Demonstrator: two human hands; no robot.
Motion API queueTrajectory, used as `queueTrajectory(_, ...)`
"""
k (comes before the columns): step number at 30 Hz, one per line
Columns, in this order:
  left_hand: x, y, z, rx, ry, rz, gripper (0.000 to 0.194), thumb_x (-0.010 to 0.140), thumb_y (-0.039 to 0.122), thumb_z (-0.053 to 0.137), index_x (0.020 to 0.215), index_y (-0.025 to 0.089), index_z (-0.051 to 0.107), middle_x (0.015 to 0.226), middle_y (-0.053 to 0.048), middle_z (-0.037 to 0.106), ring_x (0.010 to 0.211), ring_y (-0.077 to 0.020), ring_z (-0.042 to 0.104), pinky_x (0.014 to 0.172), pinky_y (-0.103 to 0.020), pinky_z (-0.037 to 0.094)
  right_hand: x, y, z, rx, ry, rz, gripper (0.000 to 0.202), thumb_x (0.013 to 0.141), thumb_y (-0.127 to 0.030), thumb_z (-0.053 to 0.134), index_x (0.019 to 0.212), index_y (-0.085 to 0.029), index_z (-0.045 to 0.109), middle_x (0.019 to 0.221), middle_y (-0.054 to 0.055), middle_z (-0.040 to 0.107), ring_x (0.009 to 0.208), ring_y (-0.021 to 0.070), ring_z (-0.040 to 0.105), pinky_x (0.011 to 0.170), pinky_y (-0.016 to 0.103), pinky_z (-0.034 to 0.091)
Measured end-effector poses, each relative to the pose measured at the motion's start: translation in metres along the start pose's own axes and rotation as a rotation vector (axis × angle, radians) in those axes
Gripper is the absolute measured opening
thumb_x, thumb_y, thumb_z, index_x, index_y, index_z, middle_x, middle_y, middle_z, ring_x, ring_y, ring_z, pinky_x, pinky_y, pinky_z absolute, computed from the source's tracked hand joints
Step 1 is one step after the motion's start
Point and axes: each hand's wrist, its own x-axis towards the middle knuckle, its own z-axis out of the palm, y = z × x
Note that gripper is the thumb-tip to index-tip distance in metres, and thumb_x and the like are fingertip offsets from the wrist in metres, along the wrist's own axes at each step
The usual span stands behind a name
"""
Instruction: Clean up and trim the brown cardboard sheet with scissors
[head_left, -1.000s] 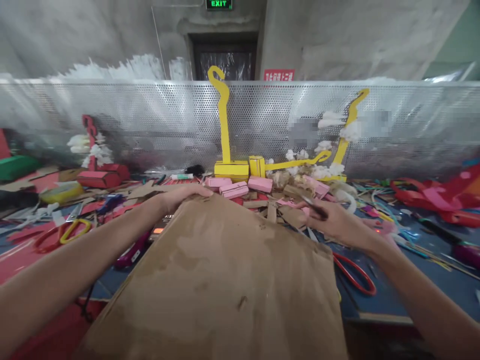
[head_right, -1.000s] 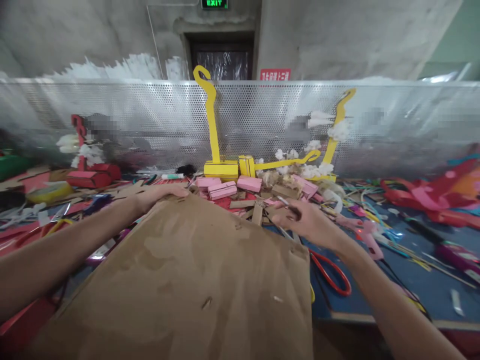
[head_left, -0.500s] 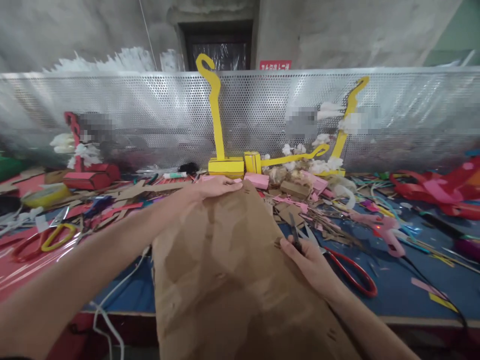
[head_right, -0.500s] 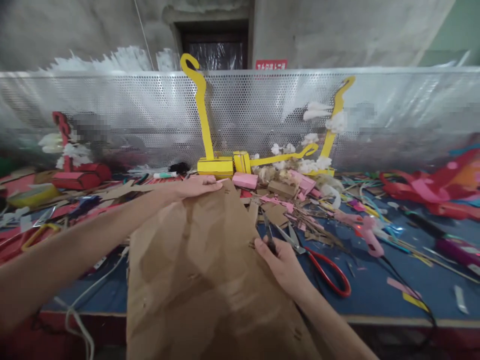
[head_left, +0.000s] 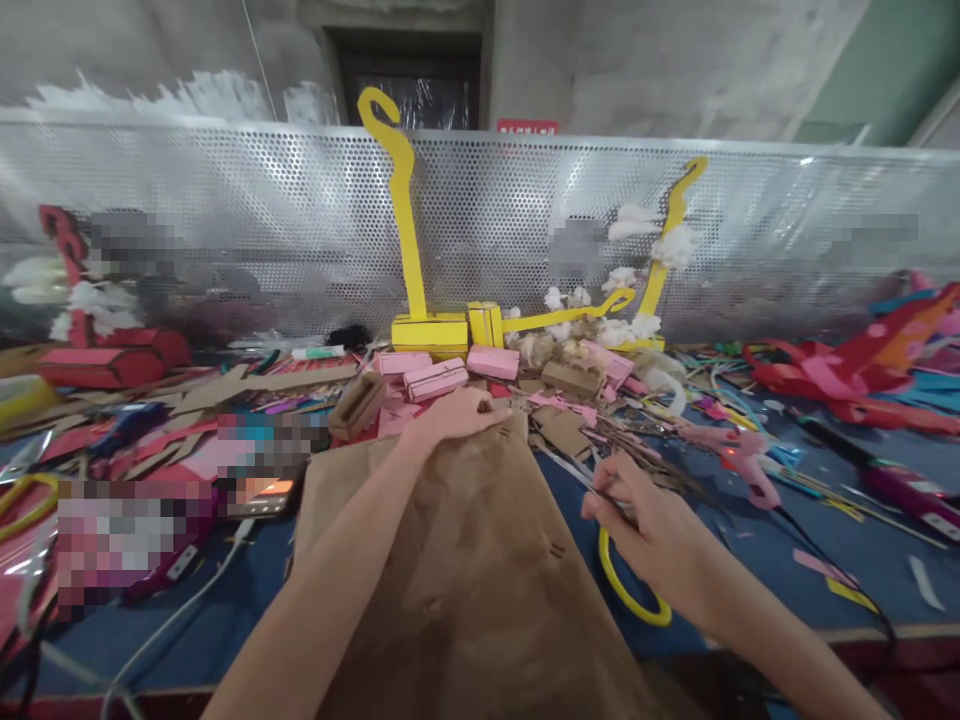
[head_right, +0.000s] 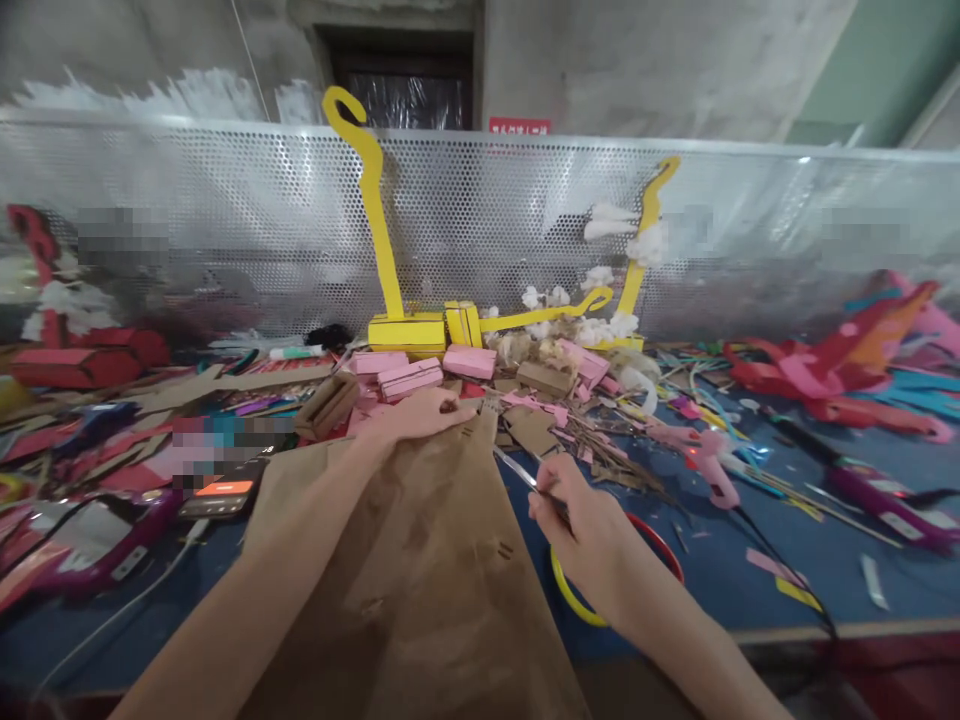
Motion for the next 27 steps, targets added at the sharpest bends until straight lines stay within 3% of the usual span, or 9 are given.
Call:
queueTrajectory(3,-0.003,0.002,0.009,0.046,0.053,-0.009,0.065,0.089,0.08,0.039,0.083,0.022,0.068,0.095,-0.008,0.077,0.089,-0.027,0.07,0.074,-0.032,0.047,0.008,-0.006,0.007,-0.05,-0.048,0.028,0.014,0.104,-0.04,0.034,0.109,-0.028,0.041,0.077,-0.003,0.07,0.061,0.0185,0.059,0.065,0.03,0.04)
queueTrajectory(8,-0.005,-0.002,0.016,0.111,0.108,-0.031,0.066,0.089,0.081,0.038,0.099,0.022,0.066,0.109,-0.011,0.076,0.098,-0.0307,0.071,0.079,-0.036,0.049,0.023,-0.027,0.02,-0.259,-0.048,0.017,0.021,0.102,-0.033,0.037,0.108,-0.026,0.056,0.076,0.001,0.071,0.066,0.0229,0.064,0.063,0.031,0.035)
queueTrajectory(13,-0.004,-0.004,0.018,0.156,0.126,-0.027,0.068,0.089,0.082,0.035,0.099,0.023,0.068,0.108,-0.01,0.077,0.097,-0.0295,0.072,0.08,-0.036,0.051,0.039,-0.049,0.03,-0.391,-0.062,0.042,0.037,0.101,-0.022,0.04,0.132,-0.023,0.061,0.09,0.009,0.078,0.082,0.0286,0.073,0.066,0.033,0.036)
queueTrajectory(17,-0.006,-0.001,0.018,0.183,0.114,-0.015,0.07,0.09,0.082,0.031,0.09,0.025,0.071,0.101,-0.008,0.078,0.095,-0.0282,0.073,0.078,-0.035,0.052,0.044,-0.059,0.032,-0.416,-0.073,0.001,0.033,0.099,-0.017,0.043,0.118,-0.02,0.07,0.089,0.011,0.078,0.082,0.0265,0.074,0.066,0.031,0.035)
queueTrajectory(27,-0.008,0.004,0.019,0.274,0.131,-0.025,0.059,0.094,0.073,0.04,0.099,0.024,0.073,0.102,-0.01,0.079,0.098,-0.0287,0.073,0.081,-0.034,0.053,0.059,-0.082,0.02,-0.641,-0.196,0.038,0.026,0.1,-0.016,0.046,0.086,-0.019,0.068,0.076,0.009,0.071,0.075,0.0226,0.071,0.057,0.031,0.024)
